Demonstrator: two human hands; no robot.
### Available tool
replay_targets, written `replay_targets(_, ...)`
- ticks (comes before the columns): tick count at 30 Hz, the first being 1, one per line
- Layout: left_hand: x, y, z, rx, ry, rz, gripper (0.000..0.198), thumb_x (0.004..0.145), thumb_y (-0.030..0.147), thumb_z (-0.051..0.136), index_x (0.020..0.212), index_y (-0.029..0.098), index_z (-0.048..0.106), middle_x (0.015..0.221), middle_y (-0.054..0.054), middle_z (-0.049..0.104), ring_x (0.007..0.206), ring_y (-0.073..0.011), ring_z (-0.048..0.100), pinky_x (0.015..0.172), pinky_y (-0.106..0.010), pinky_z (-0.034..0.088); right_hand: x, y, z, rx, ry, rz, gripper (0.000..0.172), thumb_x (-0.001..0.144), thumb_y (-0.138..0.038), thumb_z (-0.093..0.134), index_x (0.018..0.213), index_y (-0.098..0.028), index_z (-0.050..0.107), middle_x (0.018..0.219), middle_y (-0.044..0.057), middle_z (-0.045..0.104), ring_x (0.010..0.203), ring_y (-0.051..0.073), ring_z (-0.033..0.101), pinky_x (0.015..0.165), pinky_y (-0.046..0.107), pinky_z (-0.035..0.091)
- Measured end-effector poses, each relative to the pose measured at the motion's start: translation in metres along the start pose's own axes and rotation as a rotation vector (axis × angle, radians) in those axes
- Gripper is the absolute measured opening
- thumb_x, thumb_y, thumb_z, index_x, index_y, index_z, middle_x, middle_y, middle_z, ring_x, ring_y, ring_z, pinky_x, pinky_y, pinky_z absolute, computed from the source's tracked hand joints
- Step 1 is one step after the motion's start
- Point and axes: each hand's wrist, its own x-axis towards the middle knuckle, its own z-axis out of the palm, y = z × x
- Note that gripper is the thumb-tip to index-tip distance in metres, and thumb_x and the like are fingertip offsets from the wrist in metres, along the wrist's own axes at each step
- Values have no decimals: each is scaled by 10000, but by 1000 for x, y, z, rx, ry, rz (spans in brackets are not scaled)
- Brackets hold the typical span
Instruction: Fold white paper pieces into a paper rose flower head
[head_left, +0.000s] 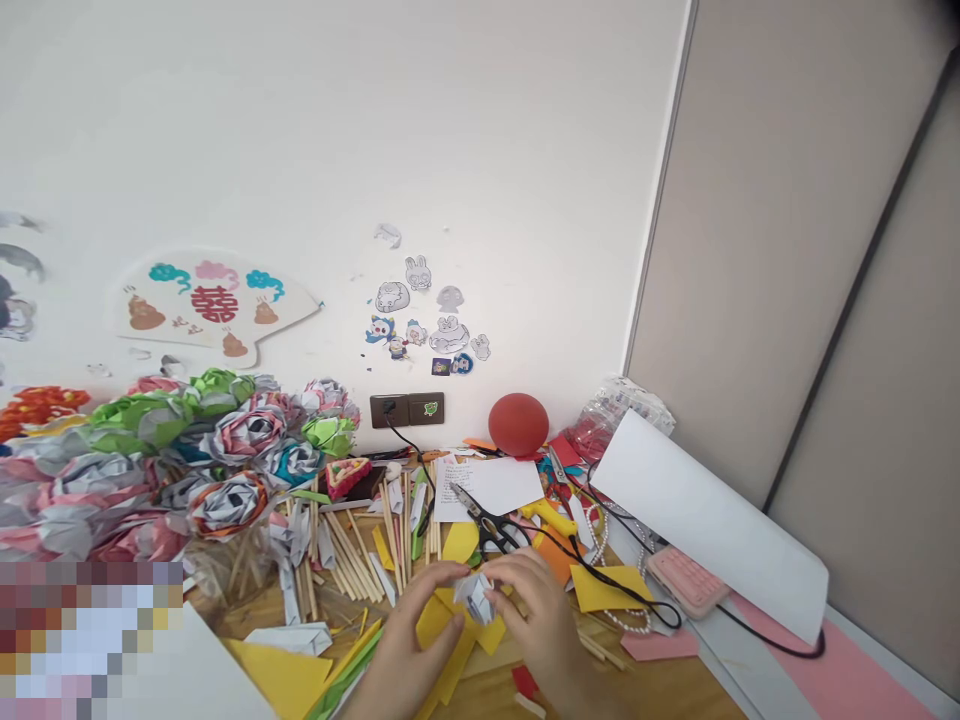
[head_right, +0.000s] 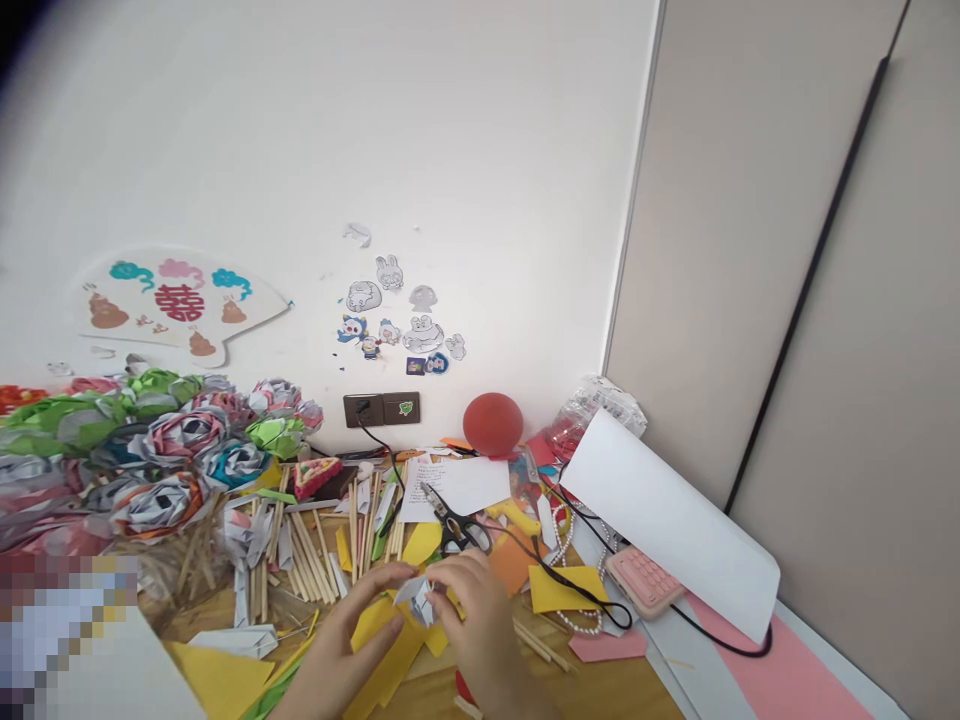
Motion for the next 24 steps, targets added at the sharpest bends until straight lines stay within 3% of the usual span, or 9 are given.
replay_targets(5, -3, 7, 1, 192, 46, 235, 256, 739, 268, 626, 987, 295, 686, 1047, -73, 685, 1100, -289, 520, 985, -420, 352, -5, -5, -1, -132, -1, -166, 180, 846, -153, 516, 960, -242, 623, 866, 42, 691, 821, 195, 612, 745, 311, 495)
replay_targets(11, -6, 9, 6, 244, 75, 339, 240, 771, 214, 581, 964, 304, 693, 958, -64, 714, 998, -268, 581, 941, -384, 378, -6, -7, -1, -104, -6, -237, 125, 853, -160, 534, 938, -225, 599, 867, 42, 682, 822, 185, 599, 786, 314, 470)
replay_targets(14, -8, 12, 9, 227, 91, 291, 192, 759, 240, 602, 924, 288, 686, 950, -69, 705, 986, -267, 582, 924, -372, 394, -5, -8, -1, -100, -12, -186, 71, 844, -203, 557, 878, -220, 617, 815, 42, 673, 773, 189, 587, 732, 313, 471)
replay_targets(17, -9, 12, 11, 141, 85, 154, 169, 728, 306, 636, 889, 268, 670, 932, -78, 693, 930, -271, 597, 847, -359, 446, -2, -9, 0, -50, 1, -67, 48, 819, -238, 590, 818, -215, 632, 772, 37, 653, 749, 190, 574, 687, 306, 467)
replay_targets(21, -6, 9, 14, -49, 89, -46, 194, 675, 396, 671, 762, 227, 633, 787, -59, 671, 801, -246, 618, 742, -327, 489, -1, -7, 3, 125, 0, 94, 104, 797, -294, 592, 789, -202, 640, 788, 45, 637, 780, 198, 589, 705, 306, 467)
replay_targets(24, -2, 5, 14, -221, 85, -115, 255, 658, 438, 676, 719, 207, 589, 714, -33, 644, 723, -211, 615, 678, -299, 497, -1, -2, 6, 288, -1, 295, 177, 793, -337, 568, 863, -187, 629, 833, 64, 649, 782, 207, 616, 689, 305, 489)
